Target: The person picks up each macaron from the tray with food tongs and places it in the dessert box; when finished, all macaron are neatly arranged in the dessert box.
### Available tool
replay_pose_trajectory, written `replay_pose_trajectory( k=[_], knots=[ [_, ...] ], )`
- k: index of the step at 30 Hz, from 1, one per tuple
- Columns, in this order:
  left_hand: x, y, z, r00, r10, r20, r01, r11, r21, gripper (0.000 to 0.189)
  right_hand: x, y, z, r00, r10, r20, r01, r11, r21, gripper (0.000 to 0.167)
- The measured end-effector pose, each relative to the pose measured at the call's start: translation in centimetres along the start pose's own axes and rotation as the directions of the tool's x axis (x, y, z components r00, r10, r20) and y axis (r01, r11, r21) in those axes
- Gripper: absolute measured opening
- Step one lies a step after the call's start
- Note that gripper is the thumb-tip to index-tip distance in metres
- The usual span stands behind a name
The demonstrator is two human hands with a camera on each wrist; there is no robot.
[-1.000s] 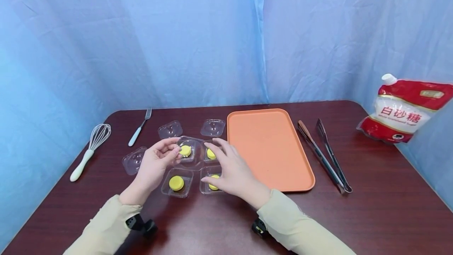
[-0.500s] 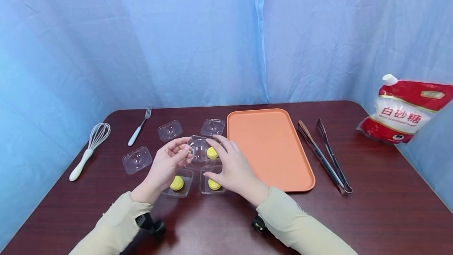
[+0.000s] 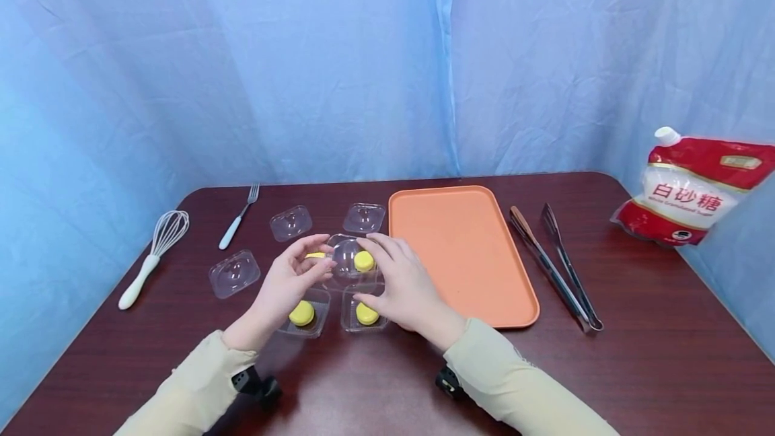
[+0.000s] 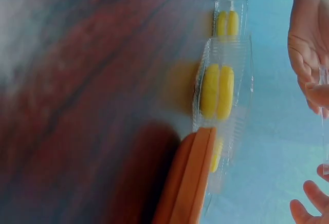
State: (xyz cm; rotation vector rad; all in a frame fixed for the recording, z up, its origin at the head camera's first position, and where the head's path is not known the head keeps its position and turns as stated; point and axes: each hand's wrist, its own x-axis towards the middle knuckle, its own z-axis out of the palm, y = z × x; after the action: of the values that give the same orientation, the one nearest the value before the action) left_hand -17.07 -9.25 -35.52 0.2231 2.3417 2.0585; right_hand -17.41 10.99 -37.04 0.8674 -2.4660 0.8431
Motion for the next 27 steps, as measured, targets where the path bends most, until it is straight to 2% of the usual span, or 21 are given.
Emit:
replay_pose_trajectory(
  k=[2,4,7,8,10,12,14,15,18,21,23,27],
  knots=[
    [-0.2,0.0,-0.2,0.998,0.057,0.015,-0.058,0.994,0.096,0.047,0.0,0.0,-0.2,1.0,-0.009,0.015,0.009,1.0,0.002,0.081],
    [-0.3,-0.2,-0.5,0.992,0.122,0.044,-0.128,0.974,0.187,0.052,-0.1,0.1,-0.4,0.999,-0.016,0.03,0.016,1.0,-0.005,0.081],
    [-0.6,-0.4,-0.7,0.967,0.222,0.127,-0.252,0.913,0.32,0.061,-0.2,0.2,-0.6,0.998,-0.025,0.062,0.026,0.999,-0.023,0.08],
    [-0.7,-0.5,-0.8,0.954,0.25,0.163,-0.294,0.883,0.366,0.064,-0.3,0.2,-0.6,0.997,-0.024,0.077,0.026,0.999,-0.029,0.08],
    [-0.8,-0.7,-0.9,0.927,0.289,0.238,-0.37,0.805,0.464,0.07,-0.4,0.4,-0.7,0.994,-0.025,0.11,0.03,0.999,-0.04,0.08],
    [-0.9,-0.9,-0.9,0.905,0.293,0.307,-0.419,0.732,0.537,0.076,-0.5,0.5,-0.7,0.989,-0.026,0.146,0.032,0.999,-0.042,0.08],
    [-1.0,-1.0,-1.0,0.89,0.285,0.356,-0.451,0.661,0.6,0.08,-0.6,0.6,-0.7,0.983,-0.023,0.18,0.031,0.998,-0.046,0.08],
    [-1.0,-1.1,-1.0,0.885,0.278,0.374,-0.462,0.633,0.621,0.081,-0.7,0.6,-0.6,0.98,-0.021,0.196,0.031,0.998,-0.047,0.08],
    [-1.0,-1.1,-1.0,0.868,0.28,0.41,-0.494,0.574,0.653,0.082,-0.8,0.8,-0.6,0.974,-0.016,0.226,0.026,0.999,-0.042,0.08],
    [-1.0,-1.1,-1.0,0.853,0.292,0.432,-0.521,0.525,0.673,0.081,-0.9,0.9,-0.7,0.968,0.0,0.251,0.008,1.0,-0.028,0.079],
    [-1.0,-1.2,-0.9,0.848,0.292,0.442,-0.529,0.502,0.684,0.08,-1.0,0.9,-0.7,0.963,0.009,0.268,-0.003,1.0,-0.022,0.078],
    [-0.9,-1.4,-0.8,0.849,0.269,0.455,-0.528,0.487,0.696,0.079,-1.1,1.0,-0.7,0.95,0.017,0.311,-0.015,1.0,-0.011,0.078]
  ],
)
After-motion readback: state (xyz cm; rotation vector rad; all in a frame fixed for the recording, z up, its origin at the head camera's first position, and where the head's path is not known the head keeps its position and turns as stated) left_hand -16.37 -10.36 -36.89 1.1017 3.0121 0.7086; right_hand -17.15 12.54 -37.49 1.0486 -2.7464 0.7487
